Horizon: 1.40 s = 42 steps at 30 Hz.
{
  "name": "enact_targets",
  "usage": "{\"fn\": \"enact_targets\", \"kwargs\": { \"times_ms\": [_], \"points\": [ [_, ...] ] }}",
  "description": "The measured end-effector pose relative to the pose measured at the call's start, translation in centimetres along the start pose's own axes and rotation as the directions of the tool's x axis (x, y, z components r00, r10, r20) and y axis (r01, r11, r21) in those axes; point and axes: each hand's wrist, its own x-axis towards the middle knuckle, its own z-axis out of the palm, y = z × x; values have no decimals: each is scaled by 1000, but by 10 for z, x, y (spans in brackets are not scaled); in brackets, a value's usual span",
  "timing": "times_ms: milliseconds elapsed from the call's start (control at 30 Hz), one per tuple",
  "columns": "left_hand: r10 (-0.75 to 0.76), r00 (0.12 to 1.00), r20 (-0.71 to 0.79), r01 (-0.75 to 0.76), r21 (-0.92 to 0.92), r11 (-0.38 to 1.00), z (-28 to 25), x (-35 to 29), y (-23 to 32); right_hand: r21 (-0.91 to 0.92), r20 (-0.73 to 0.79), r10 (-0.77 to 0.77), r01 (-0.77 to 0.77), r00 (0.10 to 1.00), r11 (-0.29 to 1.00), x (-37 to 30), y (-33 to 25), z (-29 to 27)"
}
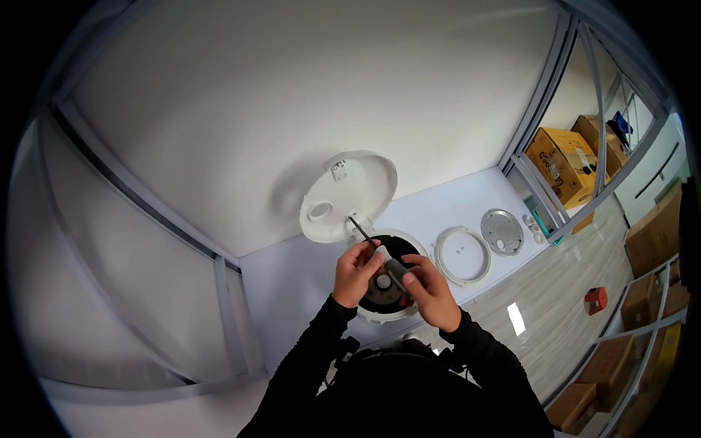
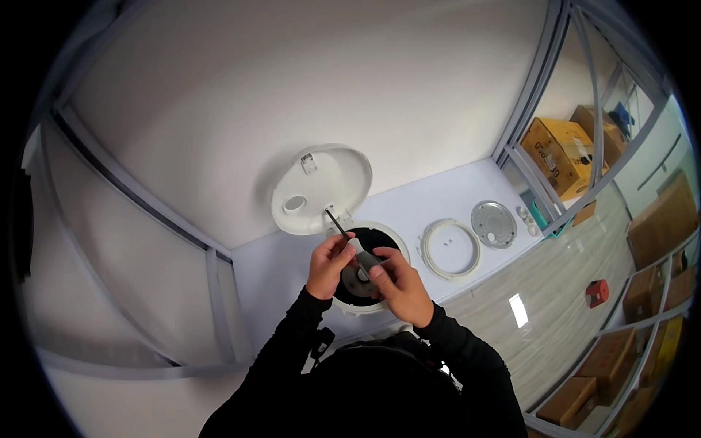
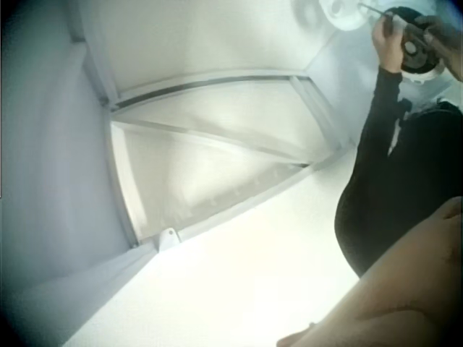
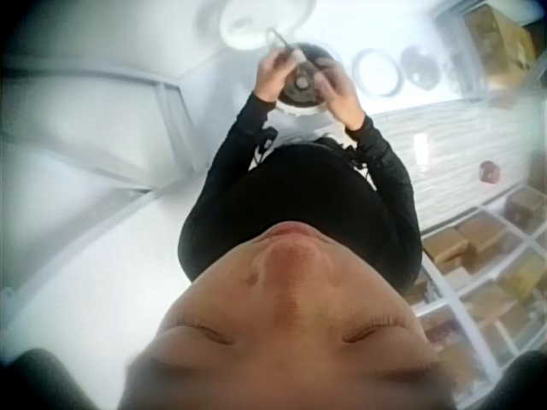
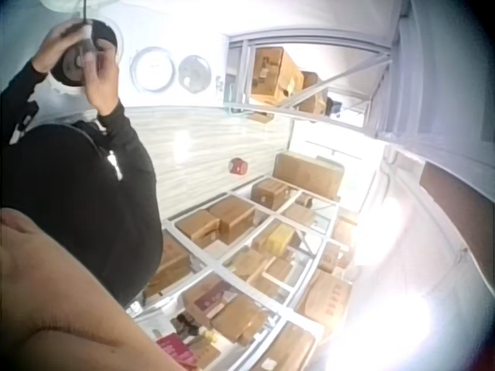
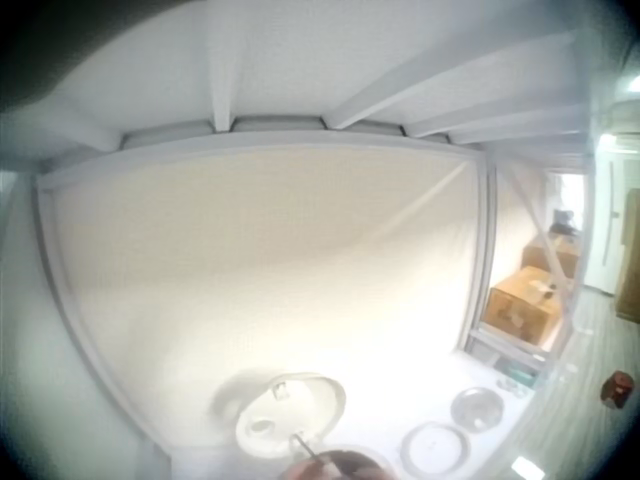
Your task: The person assembles a white cylindrical appliance on a white shelf. They use a screwdriver to attach a white plastic lid to the main body, then place a perforated metal tray inside the unit.
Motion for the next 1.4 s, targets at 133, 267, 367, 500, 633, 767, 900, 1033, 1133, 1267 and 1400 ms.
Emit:
{"fn": "enact_targets", "kwargs": {
  "times_ms": [133,267,367,500,633,767,900,1033,1133,1267,1400],
  "points": [
    [-5,997,-72,5,8,1000,7,-1,-3,-565,122,-342,349,932,748,-2,-7,-1],
    [1,999,-39,-3,-58,998,1,-1,-12,-575,80,-410,378,909,726,5,0,-2],
    [-25,999,-37,20,-143,990,5,-4,-3,-129,30,-22,25,999,991,9,-1,-4],
    [-10,998,-56,-2,-202,979,16,-5,-1,249,219,237,-289,947,924,14,-2,-11],
    [-21,996,-92,17,-43,999,7,-3,-9,-429,122,-288,312,950,848,12,2,-11],
    [-7,992,-122,0,-60,998,7,-2,-13,-533,100,-338,337,936,776,5,-10,-7],
    [-43,998,-39,34,-210,977,18,-4,1,-37,63,58,-56,996,998,10,2,-10],
    [-48,998,31,55,-263,963,18,-5,5,112,116,87,-100,989,989,13,2,-12],
    [-16,1000,-13,14,-174,985,13,-2,-7,-359,147,-217,256,965,898,11,1,-13],
    [-51,998,-49,50,-23,999,8,2,-14,-637,173,-452,449,875,626,8,-6,-8],
    [-86,996,-33,82,-109,991,13,0,-6,-454,85,-186,204,979,867,6,-2,-8]
  ]
}}
